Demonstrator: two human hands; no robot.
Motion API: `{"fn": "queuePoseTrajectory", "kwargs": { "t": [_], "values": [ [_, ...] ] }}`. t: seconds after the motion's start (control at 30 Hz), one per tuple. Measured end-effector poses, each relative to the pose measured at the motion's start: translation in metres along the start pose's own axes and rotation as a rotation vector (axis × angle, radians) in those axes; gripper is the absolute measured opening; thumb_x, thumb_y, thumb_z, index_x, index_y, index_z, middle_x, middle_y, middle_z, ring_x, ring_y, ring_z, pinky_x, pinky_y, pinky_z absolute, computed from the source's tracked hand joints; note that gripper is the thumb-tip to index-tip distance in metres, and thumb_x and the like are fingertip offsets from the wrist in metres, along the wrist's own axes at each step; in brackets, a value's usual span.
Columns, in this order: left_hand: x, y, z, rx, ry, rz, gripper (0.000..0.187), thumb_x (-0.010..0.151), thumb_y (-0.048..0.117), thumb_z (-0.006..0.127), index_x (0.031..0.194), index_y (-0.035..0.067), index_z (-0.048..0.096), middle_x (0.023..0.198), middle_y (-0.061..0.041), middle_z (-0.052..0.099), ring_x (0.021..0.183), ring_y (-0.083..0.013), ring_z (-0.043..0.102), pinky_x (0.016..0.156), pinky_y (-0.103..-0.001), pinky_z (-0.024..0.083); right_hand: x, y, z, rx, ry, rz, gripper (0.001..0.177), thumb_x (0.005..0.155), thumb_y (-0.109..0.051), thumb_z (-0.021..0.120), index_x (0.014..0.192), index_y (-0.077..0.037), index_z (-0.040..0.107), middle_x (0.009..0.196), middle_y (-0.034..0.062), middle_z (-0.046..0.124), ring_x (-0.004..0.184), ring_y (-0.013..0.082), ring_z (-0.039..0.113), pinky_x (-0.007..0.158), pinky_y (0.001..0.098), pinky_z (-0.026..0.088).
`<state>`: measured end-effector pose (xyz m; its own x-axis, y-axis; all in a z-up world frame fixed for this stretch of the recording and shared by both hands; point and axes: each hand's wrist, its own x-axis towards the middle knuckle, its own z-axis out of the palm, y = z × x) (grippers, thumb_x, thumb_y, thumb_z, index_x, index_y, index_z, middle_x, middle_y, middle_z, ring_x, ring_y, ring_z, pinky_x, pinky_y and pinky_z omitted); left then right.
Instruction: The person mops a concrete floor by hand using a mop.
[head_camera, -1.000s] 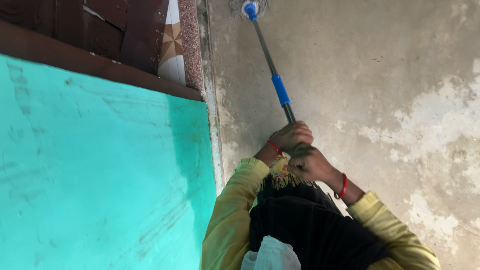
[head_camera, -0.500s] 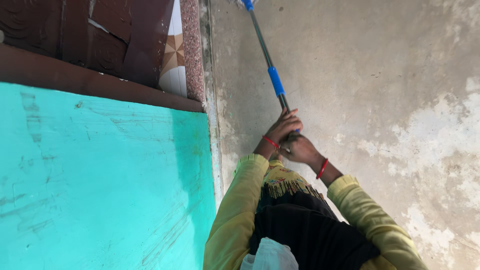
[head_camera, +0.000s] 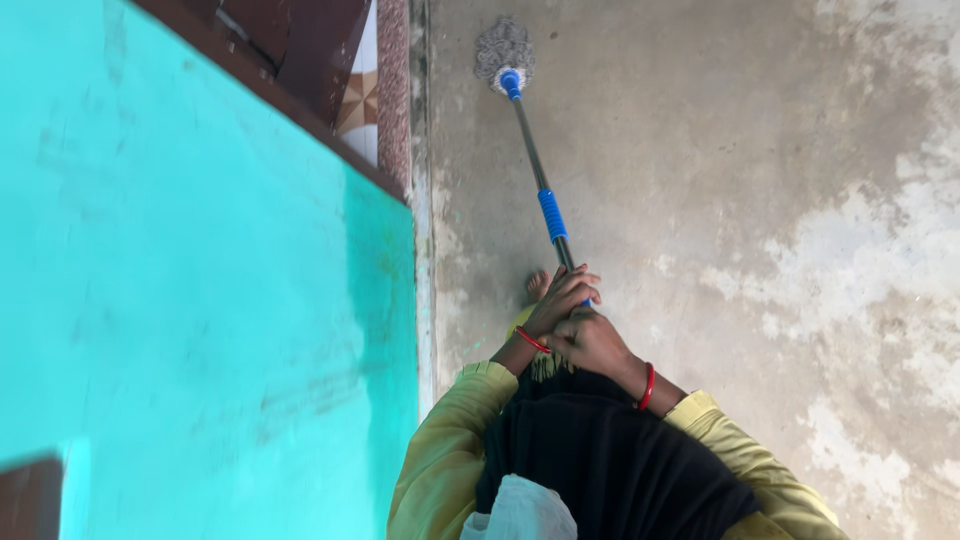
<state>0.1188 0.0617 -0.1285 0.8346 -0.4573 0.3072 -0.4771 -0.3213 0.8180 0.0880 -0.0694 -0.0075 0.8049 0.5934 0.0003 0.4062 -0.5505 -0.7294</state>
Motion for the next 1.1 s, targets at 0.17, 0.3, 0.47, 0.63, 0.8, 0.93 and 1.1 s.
{"fn": "queuePoseTrajectory", "kwargs": {
  "t": [0.17, 0.3, 0.47, 0.63, 0.8, 0.93, 1.1],
  "values": [
    [-0.052, 0.082, -0.005, -0.099, 0.242, 0.012, 0.017, 0.095, 0.016, 0.059, 0.111, 0.009, 0.061, 0.133, -0.01, 0.061, 0.145, -0.0327, 0.044, 0.128, -0.049, 0.026, -0.049, -0.046, 0.019, 0.235, 0.014, 0.259, 0.033, 0.089, -0.024, 0.077, 0.067, -0.001, 0.068, 0.056, 0.0108, 0.065, 0.049, 0.0184, 0.062, 0.052, 0.0328, 0.048],
    [-0.078, 0.124, -0.034, -0.071, 0.368, 0.084, 0.023, 0.086, 0.016, 0.071, 0.105, 0.01, 0.059, 0.114, -0.005, 0.065, 0.13, -0.0282, 0.058, 0.124, -0.047, 0.041, -0.063, -0.077, 0.029, 0.506, 0.172, 0.057, 0.018, 0.085, -0.011, 0.079, 0.073, -0.001, 0.068, 0.062, 0.0083, 0.064, 0.056, 0.0163, 0.058, 0.055, 0.0287, 0.046],
    [-0.113, 0.139, -0.075, -0.251, 0.45, -0.069, 0.037, 0.082, 0.019, 0.079, 0.108, 0.01, 0.055, 0.111, -0.004, 0.064, 0.123, -0.0275, 0.063, 0.129, -0.047, 0.037, -0.044, -0.072, 0.037, 0.621, 0.448, -0.144, 0.006, 0.091, -0.006, 0.072, 0.096, -0.005, 0.069, 0.096, 0.007, 0.07, 0.092, 0.0165, 0.065, 0.084, 0.0291, 0.051],
    [-0.148, 0.135, -0.108, 0.094, 0.553, -0.105, 0.043, 0.079, 0.023, 0.089, 0.107, 0.011, 0.058, 0.129, -0.012, 0.057, 0.142, -0.0362, 0.047, 0.119, -0.049, 0.039, 0.012, -0.05, 0.098, 1.13, 0.425, 0.447, 0.033, 0.092, -0.017, 0.064, 0.124, -0.012, 0.058, 0.105, 0.0027, 0.065, 0.097, 0.0128, 0.064, 0.085, 0.0319, 0.05],
    [-0.172, 0.145, -0.134, -0.009, 0.383, -0.126, 0.051, 0.081, 0.03, 0.088, 0.117, 0.01, 0.059, 0.136, -0.01, 0.056, 0.138, -0.0304, 0.051, 0.119, -0.048, 0.041, 0.067, -0.036, 0.188, 2.006, 0.12, 0.691, 0.025, 0.095, -0.023, 0.067, 0.112, -0.007, 0.057, 0.095, 0.0089, 0.065, 0.072, 0.0133, 0.058, 0.06, 0.0269, 0.049],
    [-0.187, 0.156, -0.178, -0.202, 0.246, -0.128, 0.063, 0.08, 0.039, 0.088, 0.127, 0.01, 0.058, 0.151, -0.014, 0.047, 0.149, -0.0355, 0.041, 0.124, -0.05, 0.036, 0.094, -0.032, 0.223, 1.834, 0.215, 0.962, 0.02, 0.093, -0.017, 0.067, 0.107, -0.011, 0.054, 0.088, 0.0069, 0.061, 0.065, 0.0153, 0.058, 0.053, 0.0266, 0.05],
    [-0.205, 0.155, -0.215, -0.31, 0.226, -0.039, 0.073, 0.077, 0.05, 0.085, 0.128, 0.006, 0.058, 0.142, -0.012, 0.053, 0.15, -0.0362, 0.038, 0.125, -0.05, 0.031, 0.115, -0.047, 0.25, 1.693, 0.249, 0.964, 0.021, 0.087, -0.005, 0.07, 0.103, -0.001, 0.058, 0.075, 0.0043, 0.058, 0.063, 0.0141, 0.056, 0.053, 0.026, 0.049]
  ]
}}
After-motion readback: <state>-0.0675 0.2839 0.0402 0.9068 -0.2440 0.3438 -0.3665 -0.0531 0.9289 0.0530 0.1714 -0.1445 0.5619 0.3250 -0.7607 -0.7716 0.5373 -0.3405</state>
